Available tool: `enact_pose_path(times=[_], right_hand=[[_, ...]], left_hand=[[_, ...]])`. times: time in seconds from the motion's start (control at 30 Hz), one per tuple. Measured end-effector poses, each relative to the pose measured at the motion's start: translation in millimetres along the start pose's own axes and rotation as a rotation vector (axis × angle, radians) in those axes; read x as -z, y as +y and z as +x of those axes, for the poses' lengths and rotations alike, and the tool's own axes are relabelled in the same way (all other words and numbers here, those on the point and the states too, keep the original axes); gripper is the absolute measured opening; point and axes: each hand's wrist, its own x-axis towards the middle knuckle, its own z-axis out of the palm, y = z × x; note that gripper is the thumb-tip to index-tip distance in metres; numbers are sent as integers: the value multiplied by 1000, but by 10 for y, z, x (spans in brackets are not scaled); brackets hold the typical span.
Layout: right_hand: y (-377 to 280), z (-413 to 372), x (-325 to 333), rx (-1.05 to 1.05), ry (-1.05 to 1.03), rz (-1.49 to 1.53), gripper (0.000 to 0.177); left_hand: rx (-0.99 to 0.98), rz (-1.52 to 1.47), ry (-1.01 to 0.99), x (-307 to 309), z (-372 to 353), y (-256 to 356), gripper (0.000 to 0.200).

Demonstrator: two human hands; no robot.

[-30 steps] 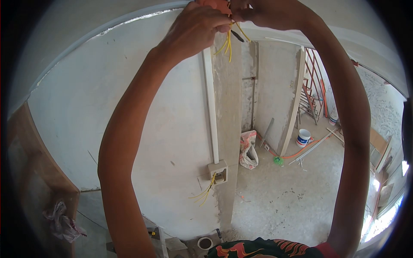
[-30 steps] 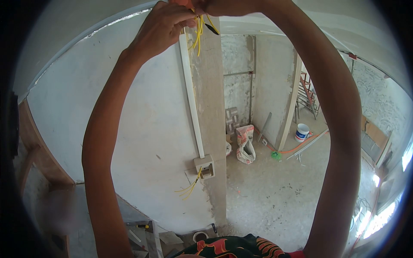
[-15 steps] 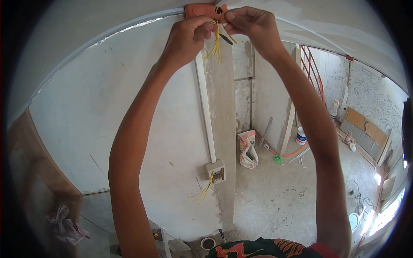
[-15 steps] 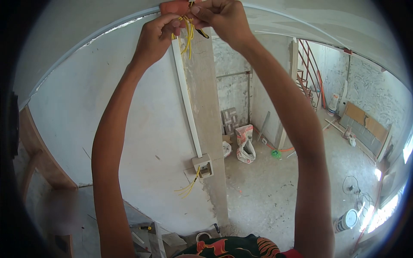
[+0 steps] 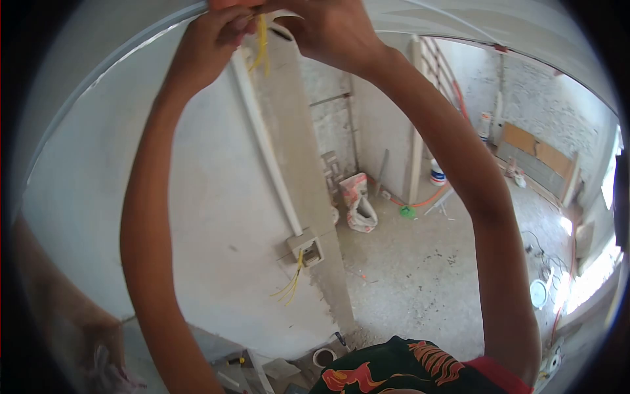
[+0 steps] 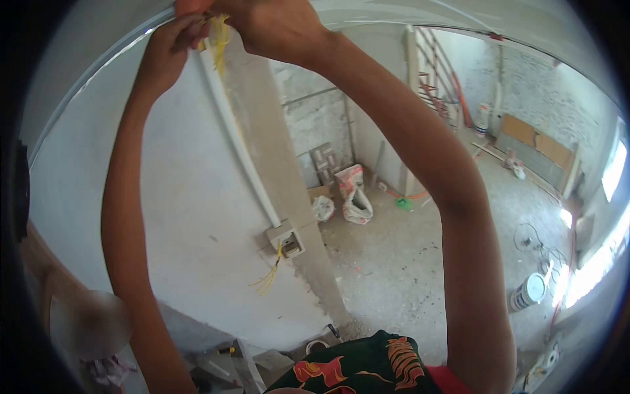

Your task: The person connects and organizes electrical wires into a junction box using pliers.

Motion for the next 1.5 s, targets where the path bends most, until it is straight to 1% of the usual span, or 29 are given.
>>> enact_pose_path(times=[0.07,0.1,0.13,0.17,0.27,0.37,0.4,0.47,0.5,0.53,0.6,0.63,0.67,0.73,0.8,0.83,0.87,0.9,0.93,0.97,1.03,1.13,1.2,1.23,1.3,1.37,1.43,1.47,1.5], right_hand=[[172,141,117,351,-29,-87,7],[238,214,147,453,-76,-108,5],[306,288,178,555,-124,-124,4],[422,326,163,666,-178,-174,1],[492,490,118,853,-263,-353,1],[516,503,126,881,-274,-295,4],[534,471,132,891,-301,-294,8],[556,458,76,925,-315,-274,16],[523,463,112,891,-275,-123,14],[491,451,179,858,-224,35,13],[537,400,87,885,-164,21,14],[393,454,266,854,-261,-64,14],[512,416,100,899,-138,-36,13],[414,446,151,870,-165,-87,13],[374,516,245,862,-240,-108,13],[355,534,263,853,-285,-115,13],[368,543,215,855,-251,-117,14],[373,535,196,841,-261,-119,15],[388,534,191,829,-270,-125,15],[398,531,180,816,-280,-136,15],[410,489,126,734,-257,-105,14],[306,387,149,567,-241,-58,14],[237,257,88,432,-196,-12,13],[186,176,22,277,-154,46,11],[27,48,-83,-36,-87,170,10],[-93,21,-90,-418,-119,339,10],[-137,97,-20,-759,-225,524,11],[-112,139,24,-823,-289,580,12],[-65,173,80,-792,-332,591,13]], left_hand=[[-36,-74,-37,65,18,138,24],[-46,-36,-97,124,33,151,20],[-12,-7,-139,151,49,139,19],[-18,-44,-145,165,48,94,22],[-13,-114,-147,169,26,96,29],[-9,-131,-177,177,63,75,33],[-8,-127,-192,166,53,57,33],[-74,-131,-175,122,58,10,31],[-92,-115,-163,126,56,-22,30],[-88,-170,-148,95,40,-60,29],[-109,-253,-94,26,12,-65,23],[-146,-286,-58,9,19,-57,22],[-137,-257,-94,10,58,-145,23],[-114,-210,-166,75,90,-92,25],[-66,-185,-242,94,94,156,32],[-75,-158,-290,141,128,180,30],[-80,-138,-341,180,177,187,27],[-84,-119,-393,201,196,202,25],[-119,-142,-360,198,195,220,23],[-92,-167,-361,206,185,213,23],[-49,-217,-353,194,178,169,23],[-109,-226,-238,88,117,-7,24],[-157,-95,-93,-17,42,26,24],[-184,-27,-22,-64,19,40,24],[-317,42,134,-161,16,22,22],[-431,134,259,-252,31,-58,20],[-528,248,353,-330,70,-182,18],[-465,190,255,-294,78,-146,16],[-408,136,163,-215,72,-72,15]])
